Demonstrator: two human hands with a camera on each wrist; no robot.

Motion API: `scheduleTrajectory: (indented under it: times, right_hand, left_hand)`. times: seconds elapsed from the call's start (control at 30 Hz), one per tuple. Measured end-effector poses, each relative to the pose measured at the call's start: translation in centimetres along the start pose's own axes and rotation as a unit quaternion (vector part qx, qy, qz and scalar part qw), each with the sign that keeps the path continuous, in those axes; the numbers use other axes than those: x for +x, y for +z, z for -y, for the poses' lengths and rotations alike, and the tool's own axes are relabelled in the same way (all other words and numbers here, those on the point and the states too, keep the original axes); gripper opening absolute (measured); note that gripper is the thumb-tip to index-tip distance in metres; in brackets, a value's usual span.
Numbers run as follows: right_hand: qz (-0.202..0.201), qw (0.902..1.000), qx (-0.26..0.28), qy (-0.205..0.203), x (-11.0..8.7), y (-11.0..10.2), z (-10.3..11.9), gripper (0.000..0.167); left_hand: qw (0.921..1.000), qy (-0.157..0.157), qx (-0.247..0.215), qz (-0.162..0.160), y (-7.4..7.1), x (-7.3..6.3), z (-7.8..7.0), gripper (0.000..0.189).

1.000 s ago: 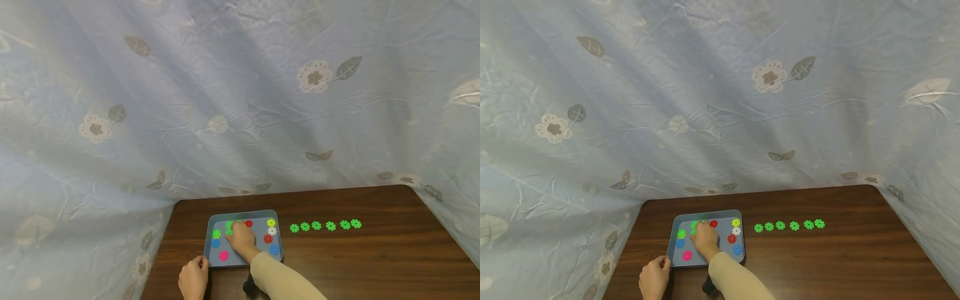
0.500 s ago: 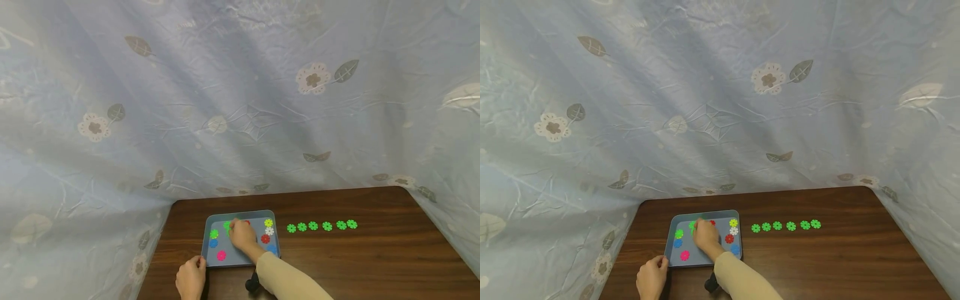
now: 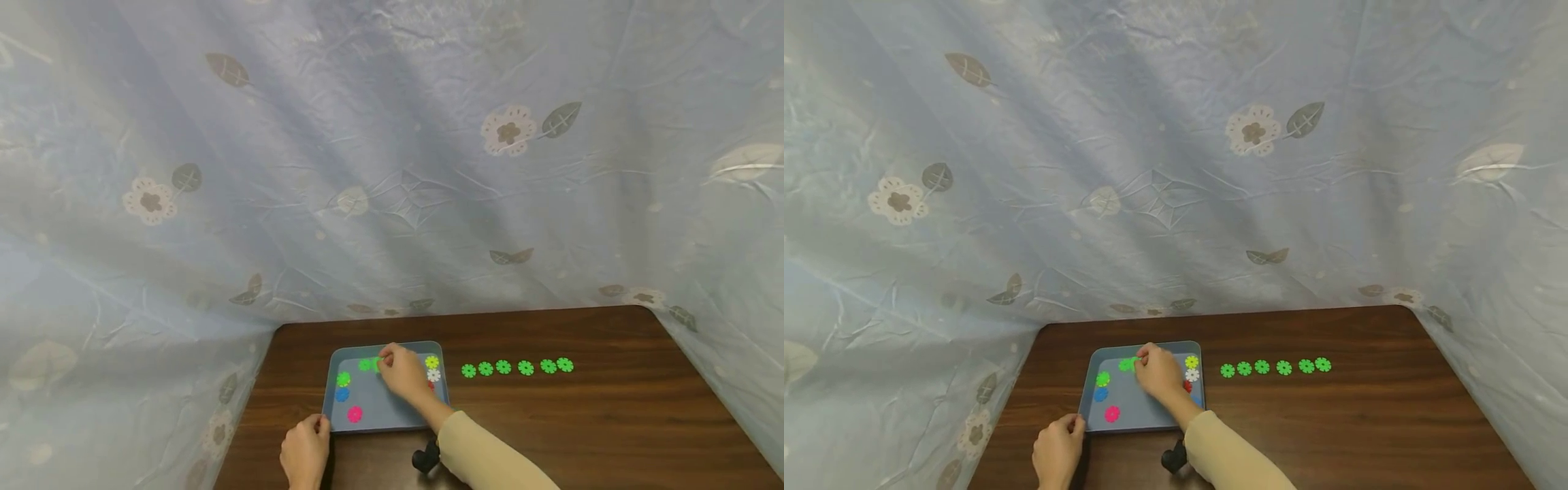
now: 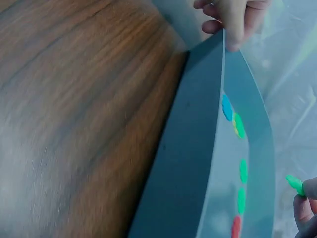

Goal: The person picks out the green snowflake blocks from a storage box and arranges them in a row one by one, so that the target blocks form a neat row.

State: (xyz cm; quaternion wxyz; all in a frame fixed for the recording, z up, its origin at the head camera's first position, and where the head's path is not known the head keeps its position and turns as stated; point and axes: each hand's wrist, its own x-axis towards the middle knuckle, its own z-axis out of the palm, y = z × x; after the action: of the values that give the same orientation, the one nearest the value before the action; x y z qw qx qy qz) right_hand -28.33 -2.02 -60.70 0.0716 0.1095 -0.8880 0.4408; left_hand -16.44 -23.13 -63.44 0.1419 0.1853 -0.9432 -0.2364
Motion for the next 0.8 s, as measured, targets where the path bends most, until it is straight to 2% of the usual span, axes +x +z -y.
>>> scheduleTrajectory:
  times: [0.17, 0.3, 0.47, 0.67, 0.8]
  right_hand:
    - [-0.013, 0.9999, 0.01, 0.002, -0.2, -2.8, -0.6, 0.008]
    - [-0.029, 0.9991, 0.011, 0.028, -0.3, -5.5, -1.8, 0.012]
    - [-0.061, 0.9968, 0.014, 0.05, -0.4, -9.3, -4.3, 0.013]
    - [-0.084, 0.9936, 0.019, 0.072, -1.0, -13.4, -7.6, 0.016]
    - [-0.096, 0.9912, 0.016, 0.09, -1.7, -16.1, -9.9, 0.019]
  left_hand:
    - [0.9999, 0.008, 0.0, -0.008, 0.0, 0.0, 0.1, 0.014]
    - [0.9998, 0.01, 0.0, -0.014, 0.3, -0.1, 0.1, 0.015]
    - [0.9998, 0.01, 0.0, -0.016, 0.4, -0.1, 0.2, 0.015]
    - [1.0, 0.006, 0.002, 0.002, 0.3, -0.1, 0.1, 0.018]
    - [0.9999, 0.011, 0.003, -0.008, 0.2, -0.1, 0.1, 0.017]
